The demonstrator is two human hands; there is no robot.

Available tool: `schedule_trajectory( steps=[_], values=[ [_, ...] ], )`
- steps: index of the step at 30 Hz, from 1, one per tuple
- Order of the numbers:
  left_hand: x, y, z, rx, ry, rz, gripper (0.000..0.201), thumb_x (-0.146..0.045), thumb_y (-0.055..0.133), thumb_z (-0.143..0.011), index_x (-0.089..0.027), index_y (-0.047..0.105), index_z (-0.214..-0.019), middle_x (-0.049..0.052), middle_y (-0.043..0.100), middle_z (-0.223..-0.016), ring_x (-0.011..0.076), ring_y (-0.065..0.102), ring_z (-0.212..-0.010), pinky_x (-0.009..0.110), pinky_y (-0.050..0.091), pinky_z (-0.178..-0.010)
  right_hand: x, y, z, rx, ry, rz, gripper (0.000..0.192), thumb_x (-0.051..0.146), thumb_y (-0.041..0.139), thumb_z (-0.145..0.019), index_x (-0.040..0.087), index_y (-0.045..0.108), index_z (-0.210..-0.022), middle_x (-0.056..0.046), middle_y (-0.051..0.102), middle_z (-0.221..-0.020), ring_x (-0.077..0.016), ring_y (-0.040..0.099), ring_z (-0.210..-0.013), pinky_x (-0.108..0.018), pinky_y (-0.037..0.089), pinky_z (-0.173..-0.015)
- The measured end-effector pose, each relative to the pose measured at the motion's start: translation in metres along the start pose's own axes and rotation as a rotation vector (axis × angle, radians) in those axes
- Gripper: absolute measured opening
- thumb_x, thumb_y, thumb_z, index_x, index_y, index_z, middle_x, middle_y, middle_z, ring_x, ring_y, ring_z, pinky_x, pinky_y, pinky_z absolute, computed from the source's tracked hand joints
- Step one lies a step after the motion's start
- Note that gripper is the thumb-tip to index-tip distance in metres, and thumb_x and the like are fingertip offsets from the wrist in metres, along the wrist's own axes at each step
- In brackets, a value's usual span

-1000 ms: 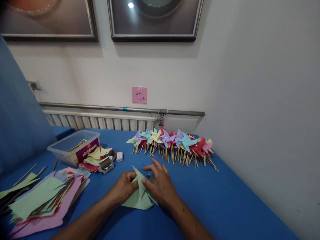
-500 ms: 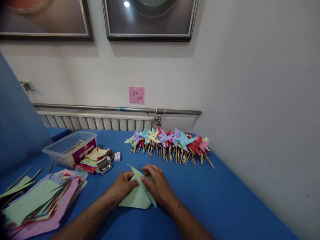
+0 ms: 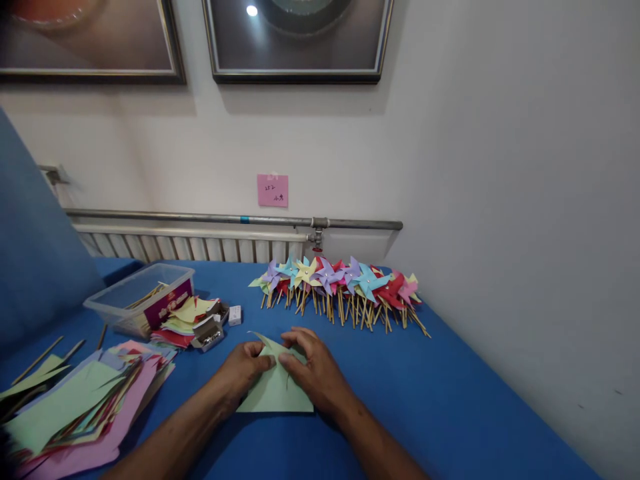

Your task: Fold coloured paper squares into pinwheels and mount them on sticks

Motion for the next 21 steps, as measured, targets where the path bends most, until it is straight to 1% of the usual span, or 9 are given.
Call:
schedule_trajectory(
  steps=[3,5,7,9,12,14,17,21],
  values=[
    [-0.0019,0.0028,0.0021,0.022,-0.004,0.032,0.024,-0.030,0.073,-0.054,-0.014,0.067,-0.072,-0.001,0.064,-0.054,0.0128,0.053,-0.046,0.025,0.037,-0.050,-0.0015,0.0002,-0.0007,-0.059,0.020,-0.007,0.025,0.028,0.065,-0.084,0.022,0.070,-0.108,-0.008,0.071,-0.111,-0.0279,0.057,-0.124,-0.043,0.041,-0.106],
    [-0.0024,0.0036,0.0033,0.020,-0.010,0.028,0.024,-0.029,0.074,-0.054,-0.014,0.068,-0.071,-0.001,0.063,-0.052,0.0128,0.052,-0.045,0.025,0.036,-0.049,-0.0030,0.0025,-0.0011,-0.076,0.036,-0.002,0.022,0.026,0.065,-0.083,0.023,0.070,-0.104,-0.008,0.070,-0.112,-0.0274,0.059,-0.121,-0.042,0.042,-0.104],
    [-0.0022,0.0033,0.0037,0.011,-0.013,0.018,0.024,-0.030,0.076,-0.053,-0.014,0.067,-0.070,0.000,0.063,-0.052,0.0128,0.052,-0.044,0.024,0.035,-0.048,-0.0041,0.0049,-0.0012,-0.084,0.039,0.010,0.017,0.026,0.063,-0.084,0.023,0.071,-0.098,-0.008,0.070,-0.112,-0.0277,0.059,-0.121,-0.042,0.043,-0.103],
    [-0.0013,0.0033,0.0034,0.014,-0.008,0.023,0.025,-0.031,0.076,-0.054,-0.014,0.067,-0.070,0.000,0.063,-0.053,0.0133,0.053,-0.046,0.025,0.036,-0.050,-0.0049,0.0052,-0.0012,-0.108,0.033,0.030,0.014,0.029,0.060,-0.087,0.022,0.071,-0.094,-0.008,0.071,-0.109,-0.0276,0.060,-0.118,-0.041,0.044,-0.100],
    [0.0006,0.0032,0.0022,0.025,0.001,0.030,0.024,-0.032,0.077,-0.056,-0.015,0.066,-0.069,0.000,0.063,-0.055,0.0149,0.056,-0.048,0.025,0.036,-0.051,-0.0068,0.0039,-0.0012,-0.161,0.038,0.072,0.018,0.035,0.057,-0.091,0.022,0.069,-0.093,-0.006,0.071,-0.098,-0.0246,0.064,-0.103,-0.037,0.047,-0.091],
    [0.0014,0.0027,0.0015,0.022,0.009,0.027,0.024,-0.033,0.077,-0.057,-0.016,0.064,-0.068,0.000,0.062,-0.055,0.0150,0.055,-0.048,0.025,0.036,-0.051,-0.0079,0.0043,-0.0016,-0.176,0.051,0.098,0.018,0.036,0.056,-0.092,0.023,0.068,-0.092,-0.004,0.070,-0.093,-0.0223,0.064,-0.093,-0.034,0.046,-0.085],
    [0.0017,0.0030,0.0012,0.025,0.016,0.024,0.026,-0.035,0.078,-0.057,-0.017,0.062,-0.065,-0.001,0.061,-0.054,0.0141,0.054,-0.048,0.025,0.035,-0.051,-0.0077,0.0051,-0.0022,-0.192,0.063,0.129,0.019,0.037,0.055,-0.093,0.023,0.066,-0.090,-0.003,0.069,-0.090,-0.0216,0.063,-0.090,-0.034,0.045,-0.083],
    [0.0025,0.0039,0.0010,0.041,0.016,0.028,0.030,-0.039,0.080,-0.057,-0.017,0.060,-0.064,-0.001,0.059,-0.053,0.0129,0.052,-0.047,0.025,0.034,-0.051,-0.0064,0.0024,-0.0012,-0.249,0.081,0.165,0.018,0.038,0.055,-0.093,0.023,0.064,-0.086,-0.002,0.069,-0.087,-0.0223,0.063,-0.088,-0.034,0.044,-0.081]
  ],
)
Point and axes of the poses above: each hand's wrist, its own z-axis away from the middle knuckle, its own y-axis out of the palm, x = y × z, the point moved 7 cm from there along -z, towards the middle knuckle
